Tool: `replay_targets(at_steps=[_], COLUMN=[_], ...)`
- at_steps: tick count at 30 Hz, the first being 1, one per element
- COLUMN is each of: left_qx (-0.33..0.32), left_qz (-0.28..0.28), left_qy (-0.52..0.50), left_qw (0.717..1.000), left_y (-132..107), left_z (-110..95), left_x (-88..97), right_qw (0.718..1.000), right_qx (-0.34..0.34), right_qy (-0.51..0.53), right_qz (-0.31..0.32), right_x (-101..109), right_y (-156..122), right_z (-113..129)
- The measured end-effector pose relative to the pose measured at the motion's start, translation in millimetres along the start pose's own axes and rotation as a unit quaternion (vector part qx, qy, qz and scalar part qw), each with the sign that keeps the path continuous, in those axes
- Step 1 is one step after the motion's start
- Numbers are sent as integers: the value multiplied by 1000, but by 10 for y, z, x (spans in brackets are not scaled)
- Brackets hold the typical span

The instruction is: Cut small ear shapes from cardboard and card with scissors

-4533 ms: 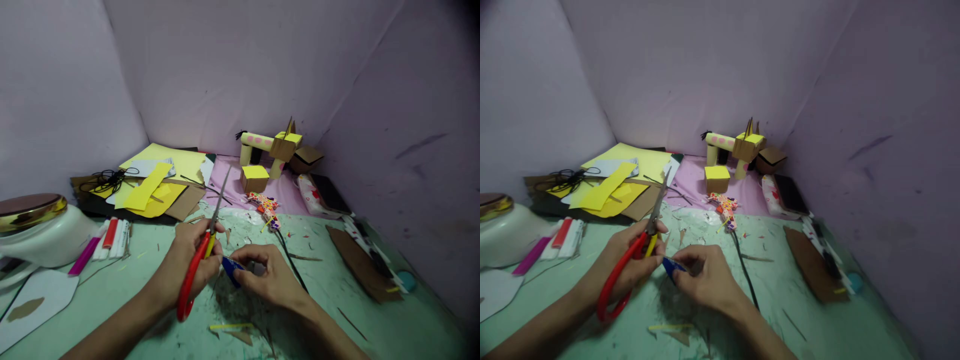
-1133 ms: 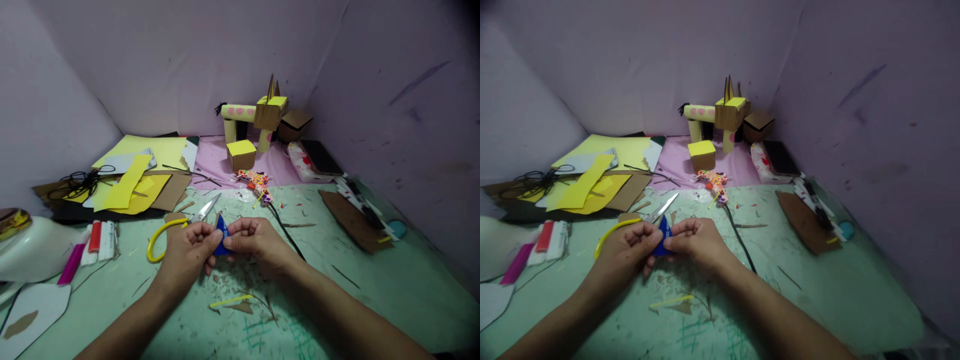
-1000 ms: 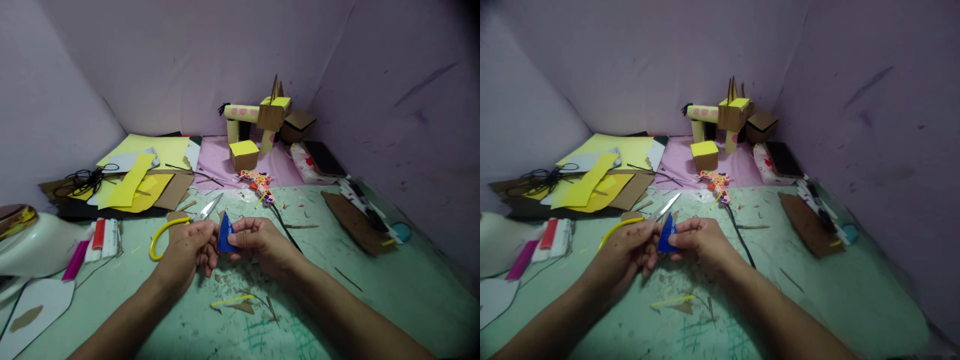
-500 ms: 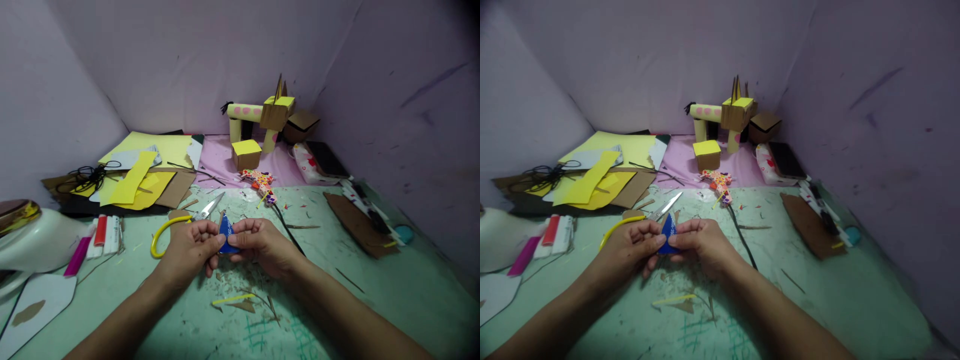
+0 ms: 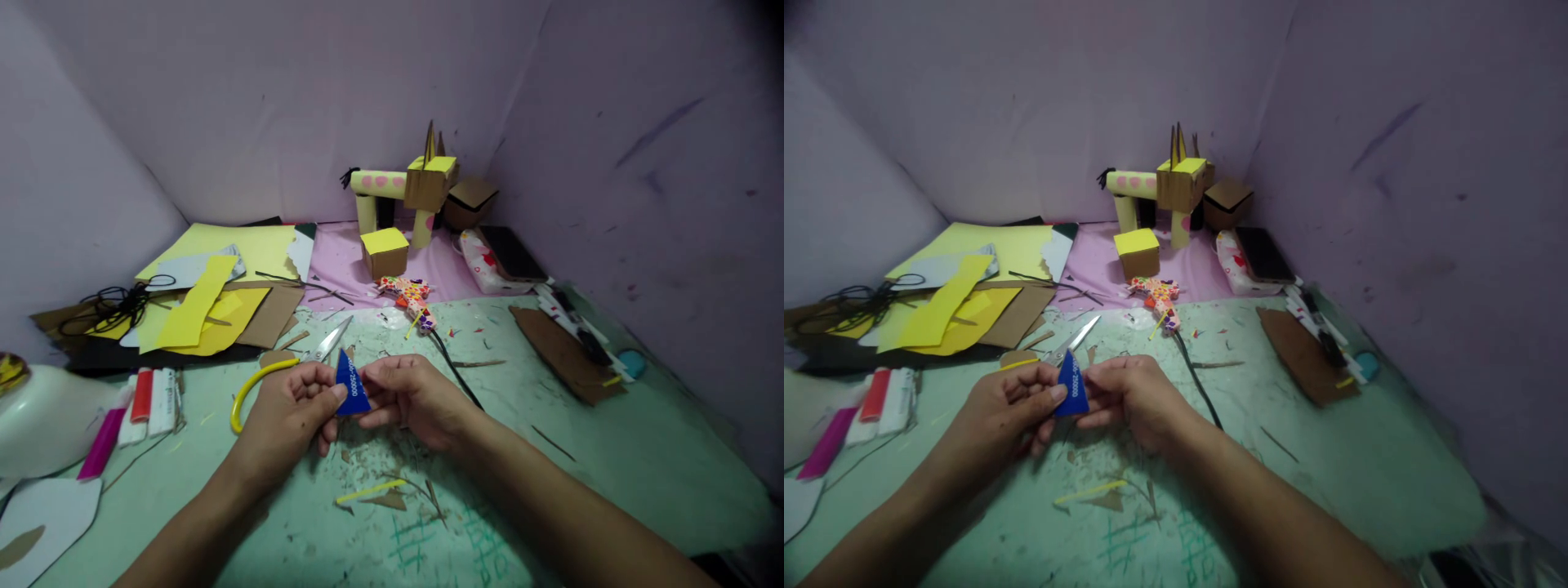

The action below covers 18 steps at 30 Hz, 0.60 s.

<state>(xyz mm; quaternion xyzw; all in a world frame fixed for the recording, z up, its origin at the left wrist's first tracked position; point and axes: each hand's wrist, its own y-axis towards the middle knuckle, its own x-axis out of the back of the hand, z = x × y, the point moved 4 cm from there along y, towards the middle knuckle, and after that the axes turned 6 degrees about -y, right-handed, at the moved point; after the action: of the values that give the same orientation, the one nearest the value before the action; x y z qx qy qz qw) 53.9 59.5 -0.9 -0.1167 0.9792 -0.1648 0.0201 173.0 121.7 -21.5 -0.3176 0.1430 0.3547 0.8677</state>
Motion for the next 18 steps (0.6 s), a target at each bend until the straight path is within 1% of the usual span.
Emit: replay_targets(at_steps=[5,11,18], left_qx=[7,14,17], left_qz=[-2,-1,15], left_qy=[-1,-21,-55], left_qw=[1000,1000,998], left_y=[-4,5,-4], left_z=[18,36,56], left_x=[36,34,28], right_qw=[1000,999,1000], right_qx=[12,10,8], right_qy=[22,29,14], right_qz=[12,-14,-10], right_x=[-3,11,12], right_y=[2,1,-17], right_z=[21,21,30])
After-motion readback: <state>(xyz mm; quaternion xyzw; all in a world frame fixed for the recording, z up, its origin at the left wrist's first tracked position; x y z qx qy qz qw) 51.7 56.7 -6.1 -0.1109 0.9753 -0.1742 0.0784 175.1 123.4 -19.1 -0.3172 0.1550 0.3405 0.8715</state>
